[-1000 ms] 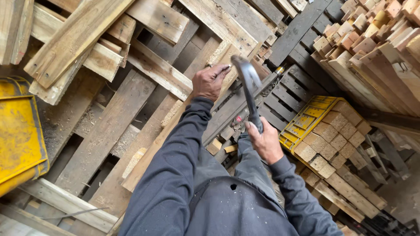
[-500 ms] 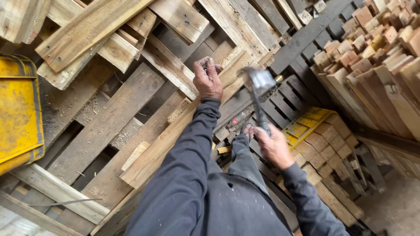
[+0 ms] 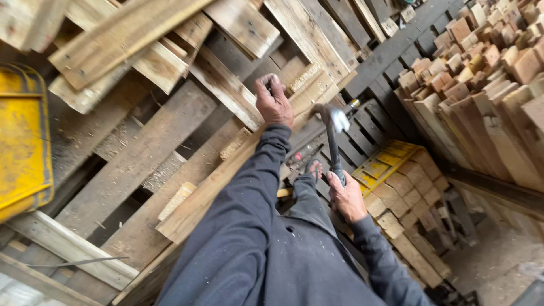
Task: The person assembles wooden pallets by placing small wooden blocks and planks on a pallet frame, then hammering nails to secure them. The person repeatedly picks up blocks and planks, positions them, and uses a hammer to drive nails into the wood.
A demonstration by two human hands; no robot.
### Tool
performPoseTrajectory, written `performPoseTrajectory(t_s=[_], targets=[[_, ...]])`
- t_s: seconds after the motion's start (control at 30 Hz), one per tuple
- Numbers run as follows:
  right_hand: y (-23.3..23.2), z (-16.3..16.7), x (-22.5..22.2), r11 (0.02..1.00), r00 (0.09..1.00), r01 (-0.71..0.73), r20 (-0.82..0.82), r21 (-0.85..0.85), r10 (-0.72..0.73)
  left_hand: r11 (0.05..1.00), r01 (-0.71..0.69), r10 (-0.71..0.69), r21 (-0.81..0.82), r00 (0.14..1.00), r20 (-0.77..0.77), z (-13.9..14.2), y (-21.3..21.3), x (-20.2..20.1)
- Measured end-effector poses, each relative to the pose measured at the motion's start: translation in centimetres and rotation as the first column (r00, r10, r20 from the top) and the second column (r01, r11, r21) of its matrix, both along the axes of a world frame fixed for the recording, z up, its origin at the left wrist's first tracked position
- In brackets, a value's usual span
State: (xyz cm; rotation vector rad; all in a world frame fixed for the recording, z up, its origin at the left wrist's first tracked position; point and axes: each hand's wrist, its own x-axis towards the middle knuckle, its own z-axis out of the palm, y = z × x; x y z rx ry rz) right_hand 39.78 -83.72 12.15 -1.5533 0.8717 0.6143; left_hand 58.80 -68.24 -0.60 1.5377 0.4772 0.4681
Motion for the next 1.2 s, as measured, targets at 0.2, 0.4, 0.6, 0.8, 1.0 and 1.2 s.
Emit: performPoseTrajectory(t_s=[0.2, 0.4, 0.6, 0.8, 1.0, 1.2], targets=[[-3.6, 13.9, 10.0, 0.858, 0.241, -0.51, 0.947, -0.061, 0.21, 1.0, 0.01, -0.009, -0.019, 0.999, 0.044, 0.0, 0.0, 0.4], [0.0, 2.7, 3.5, 0.813, 0.571, 0.028, 0.677, -0.582, 0.465, 1.0, 0.009, -0.009, -0.007, 1.0, -0.001, -0.4, 0.0, 0.0], [-1.2, -6.6, -3.2, 0.985, 0.986, 0.099, 0.151, -0.145, -0.076, 0.996, 0.031, -0.033, 0.084, 0.999, 0.02, 1.0, 0.4, 0.9], [-1.2, -4.6, 0.8, 0.932, 0.957, -0.145, 0.194, -0.331, 0.217, 0.994, 0.087, -0.094, 0.07, 0.991, 0.094, 0.9, 0.5, -0.1], [-3.6, -2.9, 1.5, 0.931, 0.965, -0.096, 0.197, -0.351, 0.174, 0.87, 0.441, -0.453, 0.222, 0.892, 0.004, 2.4, -2.1, -9.5], [-5.7, -3.9, 5.0, 0.925, 0.933, -0.279, 0.156, -0.259, 0.325, 0.913, 0.225, -0.284, -0.341, 0.95, -0.131, 1.4, -9.1, -10.9]])
